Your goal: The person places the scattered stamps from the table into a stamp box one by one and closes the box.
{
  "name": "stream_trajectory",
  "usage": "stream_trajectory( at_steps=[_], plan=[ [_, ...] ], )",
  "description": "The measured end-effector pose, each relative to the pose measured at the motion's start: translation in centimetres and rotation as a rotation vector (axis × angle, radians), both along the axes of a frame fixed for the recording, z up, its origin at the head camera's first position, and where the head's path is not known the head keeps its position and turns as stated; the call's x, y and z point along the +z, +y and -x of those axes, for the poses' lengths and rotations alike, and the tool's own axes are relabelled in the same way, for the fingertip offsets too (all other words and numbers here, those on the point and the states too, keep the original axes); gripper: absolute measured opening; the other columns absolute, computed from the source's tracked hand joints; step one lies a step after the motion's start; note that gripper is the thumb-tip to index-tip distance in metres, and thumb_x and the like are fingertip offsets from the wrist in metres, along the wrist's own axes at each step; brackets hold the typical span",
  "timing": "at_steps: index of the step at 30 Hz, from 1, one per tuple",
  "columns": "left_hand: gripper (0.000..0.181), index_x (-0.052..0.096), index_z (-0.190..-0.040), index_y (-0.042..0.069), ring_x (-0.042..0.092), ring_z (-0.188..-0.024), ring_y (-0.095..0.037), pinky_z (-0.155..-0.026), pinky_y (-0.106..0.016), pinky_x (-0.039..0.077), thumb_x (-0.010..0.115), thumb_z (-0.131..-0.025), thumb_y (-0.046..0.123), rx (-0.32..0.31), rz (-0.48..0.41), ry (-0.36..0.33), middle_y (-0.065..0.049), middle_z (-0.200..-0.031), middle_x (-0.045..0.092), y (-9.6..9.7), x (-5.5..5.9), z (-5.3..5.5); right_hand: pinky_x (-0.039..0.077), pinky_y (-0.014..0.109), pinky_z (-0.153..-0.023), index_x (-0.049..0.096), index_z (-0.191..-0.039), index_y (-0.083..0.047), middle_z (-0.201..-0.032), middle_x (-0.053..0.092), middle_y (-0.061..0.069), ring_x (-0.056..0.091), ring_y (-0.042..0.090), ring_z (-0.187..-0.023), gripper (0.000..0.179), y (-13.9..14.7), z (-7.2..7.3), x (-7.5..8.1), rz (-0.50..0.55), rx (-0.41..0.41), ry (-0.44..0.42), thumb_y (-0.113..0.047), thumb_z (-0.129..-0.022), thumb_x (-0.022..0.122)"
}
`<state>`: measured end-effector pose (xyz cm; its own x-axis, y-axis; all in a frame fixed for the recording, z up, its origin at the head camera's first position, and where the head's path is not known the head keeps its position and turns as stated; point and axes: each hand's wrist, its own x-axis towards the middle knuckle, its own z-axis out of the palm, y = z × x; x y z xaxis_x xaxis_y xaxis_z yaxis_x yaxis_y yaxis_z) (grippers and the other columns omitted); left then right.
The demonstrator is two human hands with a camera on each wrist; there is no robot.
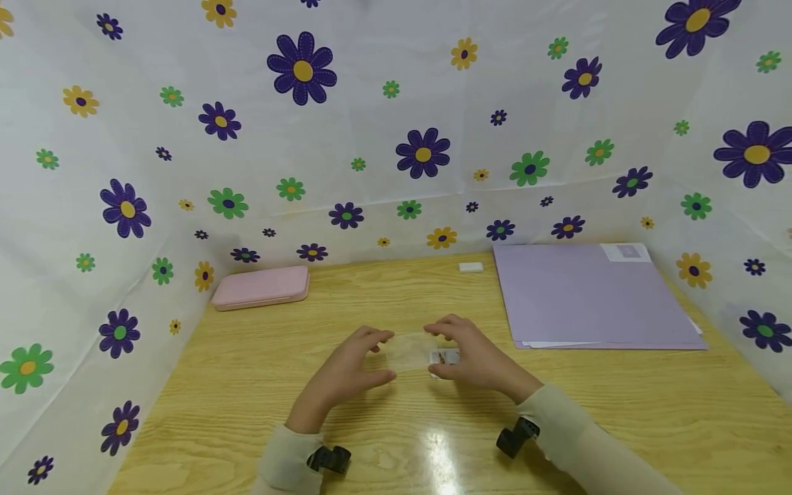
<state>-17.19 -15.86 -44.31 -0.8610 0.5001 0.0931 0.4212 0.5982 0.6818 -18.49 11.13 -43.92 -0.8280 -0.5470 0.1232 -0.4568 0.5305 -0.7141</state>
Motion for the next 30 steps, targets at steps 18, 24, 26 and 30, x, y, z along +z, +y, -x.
stream_trajectory(
  at_steps=[18,24,26,30],
  plan=[
    [0.064,0.053,-0.142,0.006,0.057,-0.109,-0.022,-0.087,-0.037,0.051,0.079,-0.087,0.025,-0.016,0.109,0.027,-0.007,-0.129,0.055,3.8,0.2,-0.3,0.044,0.052,-0.093,0.055,-0.139,-0.004,-0.129,0.055,0.009,0.051,0.029,-0.114,0.061,3.0,-1.3,-0.5,-0.045,-0.055,-0.009,-0.02,-0.085,0.079],
    [0.064,0.054,-0.141,0.006,0.057,-0.109,-0.021,-0.087,-0.036,0.051,0.079,-0.087,0.026,-0.024,0.142,0.03,-0.005,-0.128,0.055,4.9,0.0,-0.3,0.045,0.052,-0.094,0.056,-0.138,-0.005,-0.13,0.054,0.005,0.051,0.028,-0.115,0.061,3.8,-1.6,-0.9,-0.081,-0.089,-0.015,-0.021,-0.085,0.08],
    [0.064,0.054,-0.142,0.007,0.057,-0.109,-0.02,-0.087,-0.035,0.051,0.079,-0.087,0.028,-0.022,0.161,0.035,-0.004,-0.128,0.055,5.2,-0.1,-0.2,0.045,0.052,-0.094,0.057,-0.138,-0.005,-0.131,0.054,0.005,0.051,0.028,-0.115,0.06,4.1,-1.7,-1.0,-0.088,-0.094,-0.016,-0.022,-0.085,0.08],
    [0.064,0.053,-0.142,0.009,0.057,-0.108,-0.018,-0.086,-0.035,0.051,0.078,-0.087,0.031,-0.016,0.206,0.05,-0.004,-0.127,0.056,5.8,-0.2,-0.1,0.046,0.051,-0.093,0.057,-0.138,-0.005,-0.131,0.054,0.005,0.051,0.029,-0.114,0.06,4.6,-1.6,-1.1,-0.091,-0.09,-0.02,-0.022,-0.085,0.08]
  ],
)
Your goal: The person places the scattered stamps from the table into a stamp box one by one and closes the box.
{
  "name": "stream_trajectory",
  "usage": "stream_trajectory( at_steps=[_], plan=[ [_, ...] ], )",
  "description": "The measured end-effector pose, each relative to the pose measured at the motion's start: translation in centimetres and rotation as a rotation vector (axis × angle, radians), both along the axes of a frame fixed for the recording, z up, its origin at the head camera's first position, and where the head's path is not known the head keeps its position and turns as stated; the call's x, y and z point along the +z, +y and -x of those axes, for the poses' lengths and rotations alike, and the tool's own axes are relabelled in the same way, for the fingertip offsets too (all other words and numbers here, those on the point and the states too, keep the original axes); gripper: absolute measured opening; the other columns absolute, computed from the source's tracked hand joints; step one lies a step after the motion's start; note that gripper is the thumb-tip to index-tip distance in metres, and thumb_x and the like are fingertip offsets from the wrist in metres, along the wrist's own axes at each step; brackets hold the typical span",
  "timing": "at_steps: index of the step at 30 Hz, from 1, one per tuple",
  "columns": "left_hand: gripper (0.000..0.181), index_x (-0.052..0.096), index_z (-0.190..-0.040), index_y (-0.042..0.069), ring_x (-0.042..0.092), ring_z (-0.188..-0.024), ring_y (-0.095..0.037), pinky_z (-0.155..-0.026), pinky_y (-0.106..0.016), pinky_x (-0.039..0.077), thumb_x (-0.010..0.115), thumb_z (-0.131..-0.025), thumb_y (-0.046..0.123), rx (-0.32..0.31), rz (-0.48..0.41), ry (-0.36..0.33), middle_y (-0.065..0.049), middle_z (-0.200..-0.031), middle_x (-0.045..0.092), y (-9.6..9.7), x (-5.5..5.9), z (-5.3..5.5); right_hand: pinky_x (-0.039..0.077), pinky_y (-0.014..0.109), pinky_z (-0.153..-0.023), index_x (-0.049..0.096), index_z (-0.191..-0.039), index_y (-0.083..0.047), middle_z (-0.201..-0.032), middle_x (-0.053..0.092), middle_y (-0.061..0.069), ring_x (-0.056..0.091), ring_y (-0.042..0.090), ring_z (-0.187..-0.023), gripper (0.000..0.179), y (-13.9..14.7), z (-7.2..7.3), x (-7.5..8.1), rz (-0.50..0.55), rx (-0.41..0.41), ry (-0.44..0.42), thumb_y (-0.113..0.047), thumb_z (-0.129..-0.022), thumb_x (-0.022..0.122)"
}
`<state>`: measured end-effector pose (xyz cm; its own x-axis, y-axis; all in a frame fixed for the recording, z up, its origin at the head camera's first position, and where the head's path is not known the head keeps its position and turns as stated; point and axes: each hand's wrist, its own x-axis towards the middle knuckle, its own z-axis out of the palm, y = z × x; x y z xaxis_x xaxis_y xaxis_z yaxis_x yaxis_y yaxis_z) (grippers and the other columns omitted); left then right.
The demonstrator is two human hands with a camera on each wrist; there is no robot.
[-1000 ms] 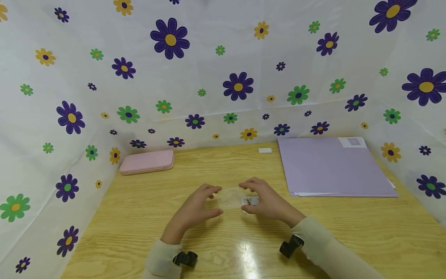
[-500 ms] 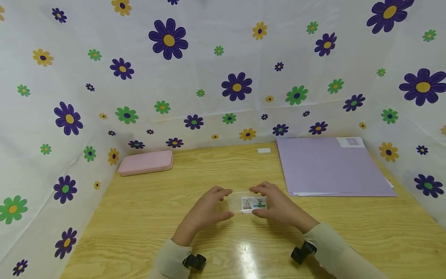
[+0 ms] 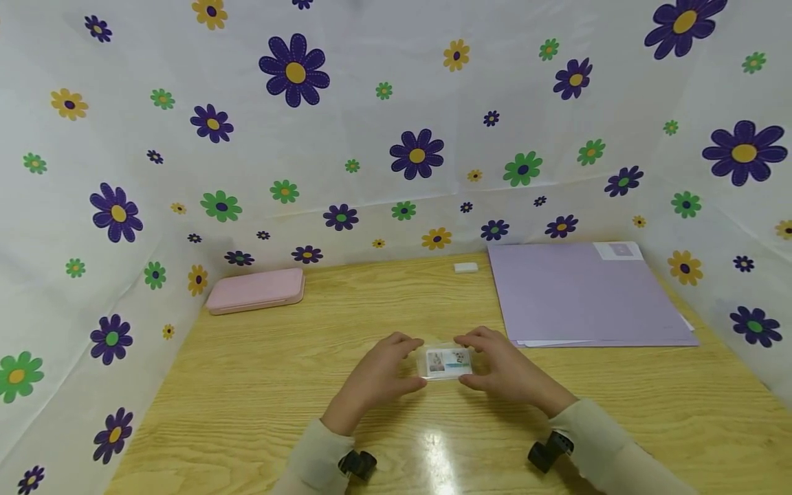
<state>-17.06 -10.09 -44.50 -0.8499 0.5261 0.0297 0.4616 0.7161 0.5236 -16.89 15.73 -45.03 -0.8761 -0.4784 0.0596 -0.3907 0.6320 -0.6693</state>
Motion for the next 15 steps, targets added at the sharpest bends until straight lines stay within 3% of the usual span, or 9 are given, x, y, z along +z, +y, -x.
stream_trajectory(
  at_steps=[15],
  plan=[
    [0.064,0.055,-0.14,0.008,0.058,-0.112,-0.023,-0.091,-0.038,0.05,0.079,-0.086,0.031,0.016,0.111,0.003,-0.006,-0.127,0.057,2.0,-0.2,0.6,0.045,0.047,-0.088,0.057,-0.135,-0.004,-0.127,0.055,0.007,0.052,0.024,-0.103,0.057,1.4,0.9,-0.6,-0.013,0.037,-0.018,-0.022,-0.086,0.079]
  ],
)
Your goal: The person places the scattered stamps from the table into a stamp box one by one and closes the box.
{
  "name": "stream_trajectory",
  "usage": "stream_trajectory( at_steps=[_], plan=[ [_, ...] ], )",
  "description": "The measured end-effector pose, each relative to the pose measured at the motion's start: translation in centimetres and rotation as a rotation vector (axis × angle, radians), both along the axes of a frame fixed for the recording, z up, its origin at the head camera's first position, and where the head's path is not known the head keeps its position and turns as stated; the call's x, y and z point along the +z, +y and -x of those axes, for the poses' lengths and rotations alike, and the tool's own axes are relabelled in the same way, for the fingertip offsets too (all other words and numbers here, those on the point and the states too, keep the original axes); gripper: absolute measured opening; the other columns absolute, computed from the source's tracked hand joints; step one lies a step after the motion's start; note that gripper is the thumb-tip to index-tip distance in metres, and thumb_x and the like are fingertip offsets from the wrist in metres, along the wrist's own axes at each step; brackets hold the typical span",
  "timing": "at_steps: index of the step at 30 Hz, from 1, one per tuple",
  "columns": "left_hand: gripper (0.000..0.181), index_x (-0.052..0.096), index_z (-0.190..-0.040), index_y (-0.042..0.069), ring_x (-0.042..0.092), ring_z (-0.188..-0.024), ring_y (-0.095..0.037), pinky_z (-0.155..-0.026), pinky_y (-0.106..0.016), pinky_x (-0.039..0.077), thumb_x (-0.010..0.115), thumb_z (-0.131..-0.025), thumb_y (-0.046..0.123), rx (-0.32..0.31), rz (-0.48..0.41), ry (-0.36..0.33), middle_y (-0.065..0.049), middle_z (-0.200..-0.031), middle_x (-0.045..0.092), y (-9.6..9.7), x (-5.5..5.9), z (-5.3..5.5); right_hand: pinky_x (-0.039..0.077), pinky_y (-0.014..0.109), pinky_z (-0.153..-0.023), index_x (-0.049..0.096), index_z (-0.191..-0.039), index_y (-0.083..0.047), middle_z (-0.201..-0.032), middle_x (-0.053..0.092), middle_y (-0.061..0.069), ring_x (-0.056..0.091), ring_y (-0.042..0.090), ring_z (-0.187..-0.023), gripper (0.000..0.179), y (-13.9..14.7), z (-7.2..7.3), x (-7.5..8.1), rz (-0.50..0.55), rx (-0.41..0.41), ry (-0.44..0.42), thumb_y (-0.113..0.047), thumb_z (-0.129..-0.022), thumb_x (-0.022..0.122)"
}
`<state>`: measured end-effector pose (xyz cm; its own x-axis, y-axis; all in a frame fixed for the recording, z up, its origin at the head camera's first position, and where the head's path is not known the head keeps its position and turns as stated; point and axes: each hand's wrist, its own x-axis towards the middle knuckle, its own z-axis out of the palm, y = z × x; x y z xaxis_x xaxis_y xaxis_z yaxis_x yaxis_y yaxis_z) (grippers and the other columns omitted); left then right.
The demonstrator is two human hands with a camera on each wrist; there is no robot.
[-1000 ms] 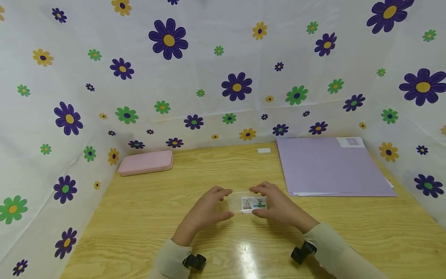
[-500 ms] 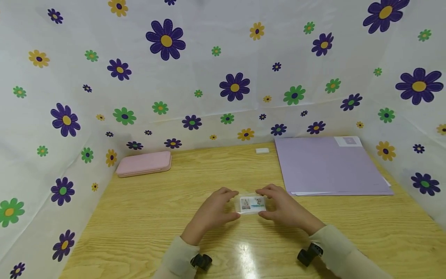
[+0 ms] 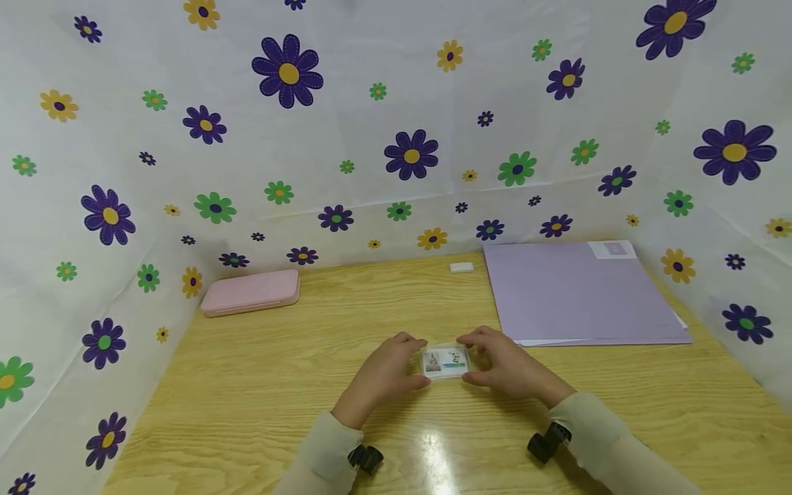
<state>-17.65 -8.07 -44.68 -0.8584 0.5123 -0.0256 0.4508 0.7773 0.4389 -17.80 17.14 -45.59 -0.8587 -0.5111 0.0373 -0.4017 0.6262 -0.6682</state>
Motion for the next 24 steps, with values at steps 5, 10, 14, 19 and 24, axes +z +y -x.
stream_trajectory(
  at_steps=[5,10,14,19,24],
  plan=[
    [0.063,0.057,-0.138,0.006,0.059,-0.11,-0.024,-0.09,-0.038,0.05,0.081,-0.085,0.029,0.0,0.013,0.032,-0.008,-0.125,0.059,0.23,-0.25,0.1,0.045,0.043,-0.086,0.058,-0.135,-0.004,-0.126,0.055,0.005,0.051,0.022,-0.102,0.057,-0.01,0.36,-0.32,-0.008,-0.004,-0.01,-0.022,-0.085,0.08],
    [0.062,0.059,-0.136,0.008,0.058,-0.11,-0.026,-0.088,-0.041,0.05,0.081,-0.084,0.031,0.012,0.036,0.039,-0.007,-0.124,0.061,0.41,-0.4,0.22,0.045,0.043,-0.086,0.058,-0.134,-0.002,-0.125,0.055,0.006,0.051,0.022,-0.1,0.056,-0.08,0.65,-0.59,-0.021,0.008,-0.003,-0.021,-0.085,0.08],
    [0.062,0.059,-0.136,0.008,0.058,-0.108,-0.026,-0.087,-0.041,0.05,0.082,-0.083,0.032,0.014,0.042,0.031,-0.006,-0.122,0.061,0.43,-0.51,0.29,0.045,0.042,-0.086,0.059,-0.133,-0.003,-0.123,0.056,0.006,0.05,0.021,-0.099,0.055,-0.17,0.75,-0.7,-0.032,0.015,-0.002,-0.02,-0.085,0.08],
    [0.061,0.06,-0.135,0.01,0.057,-0.105,-0.024,-0.084,-0.04,0.049,0.082,-0.083,0.034,0.019,0.049,0.024,-0.005,-0.12,0.061,0.47,-0.69,0.42,0.045,0.042,-0.086,0.059,-0.132,-0.004,-0.122,0.056,0.006,0.051,0.021,-0.099,0.054,-0.18,0.79,-0.79,-0.036,0.017,0.005,-0.02,-0.085,0.08],
    [0.061,0.06,-0.135,0.011,0.056,-0.104,-0.023,-0.082,-0.039,0.049,0.082,-0.082,0.033,0.025,0.048,0.016,-0.005,-0.119,0.06,0.63,-0.73,0.55,0.046,0.042,-0.087,0.06,-0.132,-0.004,-0.121,0.056,0.006,0.051,0.021,-0.099,0.054,-0.04,0.85,-0.81,-0.04,0.02,0.008,-0.021,-0.085,0.08]
  ],
)
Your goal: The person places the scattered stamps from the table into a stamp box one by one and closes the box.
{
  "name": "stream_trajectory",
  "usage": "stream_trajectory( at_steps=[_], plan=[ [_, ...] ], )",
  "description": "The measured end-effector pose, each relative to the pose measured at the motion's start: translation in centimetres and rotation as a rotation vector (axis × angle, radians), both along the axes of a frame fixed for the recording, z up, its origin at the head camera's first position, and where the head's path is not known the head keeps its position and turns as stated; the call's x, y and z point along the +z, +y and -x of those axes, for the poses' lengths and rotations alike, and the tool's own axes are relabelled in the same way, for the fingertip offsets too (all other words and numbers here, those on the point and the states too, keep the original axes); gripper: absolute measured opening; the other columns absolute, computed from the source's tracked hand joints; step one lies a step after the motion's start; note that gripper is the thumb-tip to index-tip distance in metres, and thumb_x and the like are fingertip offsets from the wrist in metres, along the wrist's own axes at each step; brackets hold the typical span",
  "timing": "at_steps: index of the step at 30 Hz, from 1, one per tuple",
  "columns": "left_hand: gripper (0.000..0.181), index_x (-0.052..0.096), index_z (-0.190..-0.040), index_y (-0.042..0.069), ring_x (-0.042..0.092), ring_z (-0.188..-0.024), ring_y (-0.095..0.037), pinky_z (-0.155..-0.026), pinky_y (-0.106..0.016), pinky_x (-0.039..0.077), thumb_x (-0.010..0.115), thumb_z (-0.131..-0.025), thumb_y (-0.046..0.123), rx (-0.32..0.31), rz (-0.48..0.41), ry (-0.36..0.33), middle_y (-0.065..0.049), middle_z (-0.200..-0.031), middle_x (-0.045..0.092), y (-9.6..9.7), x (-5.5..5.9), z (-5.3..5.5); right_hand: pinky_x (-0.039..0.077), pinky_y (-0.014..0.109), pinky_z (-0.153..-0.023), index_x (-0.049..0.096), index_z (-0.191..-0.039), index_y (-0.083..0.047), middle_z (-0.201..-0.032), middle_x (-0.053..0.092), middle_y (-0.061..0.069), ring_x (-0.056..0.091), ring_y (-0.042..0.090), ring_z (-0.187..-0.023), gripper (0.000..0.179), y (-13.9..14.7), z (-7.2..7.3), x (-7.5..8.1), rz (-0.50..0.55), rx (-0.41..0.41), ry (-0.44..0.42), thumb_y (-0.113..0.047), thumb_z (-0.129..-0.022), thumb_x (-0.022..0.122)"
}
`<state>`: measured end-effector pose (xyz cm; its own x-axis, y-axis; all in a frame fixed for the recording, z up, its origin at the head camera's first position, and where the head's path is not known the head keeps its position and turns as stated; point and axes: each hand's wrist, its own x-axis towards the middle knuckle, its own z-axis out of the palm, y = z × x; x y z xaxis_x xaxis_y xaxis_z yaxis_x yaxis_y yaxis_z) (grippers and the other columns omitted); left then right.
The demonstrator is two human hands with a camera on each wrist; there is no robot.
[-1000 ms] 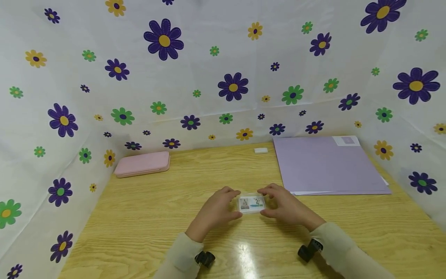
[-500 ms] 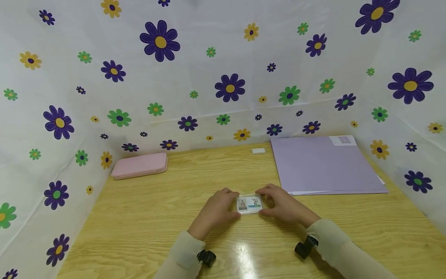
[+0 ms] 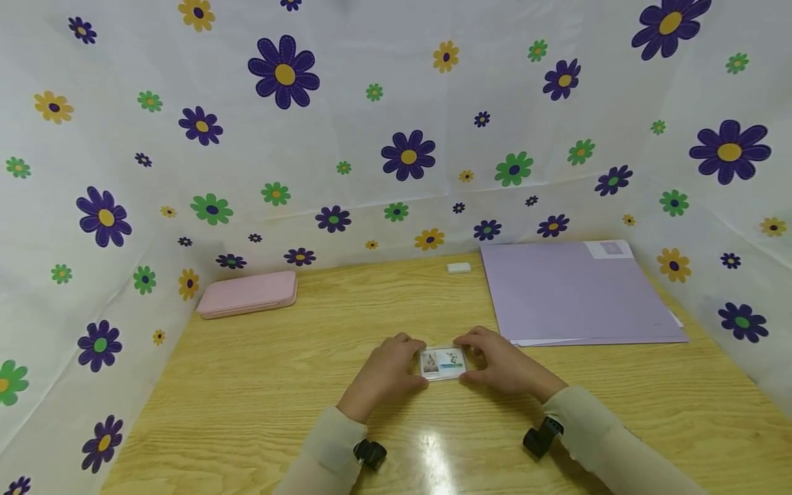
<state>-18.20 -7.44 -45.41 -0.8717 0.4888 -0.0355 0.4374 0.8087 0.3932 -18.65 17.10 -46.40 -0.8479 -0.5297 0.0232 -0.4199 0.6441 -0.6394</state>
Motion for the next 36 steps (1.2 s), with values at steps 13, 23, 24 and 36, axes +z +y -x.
stream_trajectory(
  at_steps=[13,23,24,36],
  plan=[
    [0.061,0.058,-0.138,0.011,0.056,-0.105,-0.024,-0.084,-0.041,0.048,0.079,-0.086,0.035,0.01,-0.005,-0.05,-0.006,-0.122,0.057,0.05,0.18,-0.09,0.046,0.042,-0.088,0.061,-0.13,-0.006,-0.12,0.054,0.004,0.051,0.02,-0.101,0.053,0.04,0.1,-0.27,-0.005,-0.014,-0.006,-0.024,-0.084,0.081],
    [0.06,0.057,-0.139,0.012,0.056,-0.105,-0.023,-0.085,-0.041,0.048,0.075,-0.088,0.037,0.011,0.014,-0.056,-0.006,-0.124,0.057,0.07,0.02,-0.01,0.046,0.042,-0.088,0.062,-0.127,-0.007,-0.117,0.055,0.002,0.051,0.019,-0.1,0.053,0.04,0.15,-0.14,0.0,-0.01,-0.006,-0.026,-0.082,0.083],
    [0.059,0.058,-0.139,0.012,0.056,-0.105,-0.023,-0.084,-0.041,0.048,0.075,-0.088,0.037,0.012,0.014,-0.053,-0.006,-0.123,0.057,0.08,0.01,0.01,0.046,0.042,-0.087,0.063,-0.127,-0.007,-0.117,0.055,0.003,0.051,0.019,-0.1,0.053,0.06,0.18,-0.13,0.002,-0.006,-0.003,-0.026,-0.082,0.083],
    [0.056,0.063,-0.132,0.012,0.056,-0.099,-0.019,-0.08,-0.035,0.048,0.08,-0.084,0.034,0.051,0.016,-0.031,-0.003,-0.115,0.058,0.42,-0.06,0.07,0.043,0.038,-0.084,0.064,-0.129,-0.006,-0.112,0.054,0.001,0.048,0.018,-0.096,0.052,-0.05,0.25,-0.1,0.042,-0.024,-0.057,-0.029,-0.086,0.079]
  ],
)
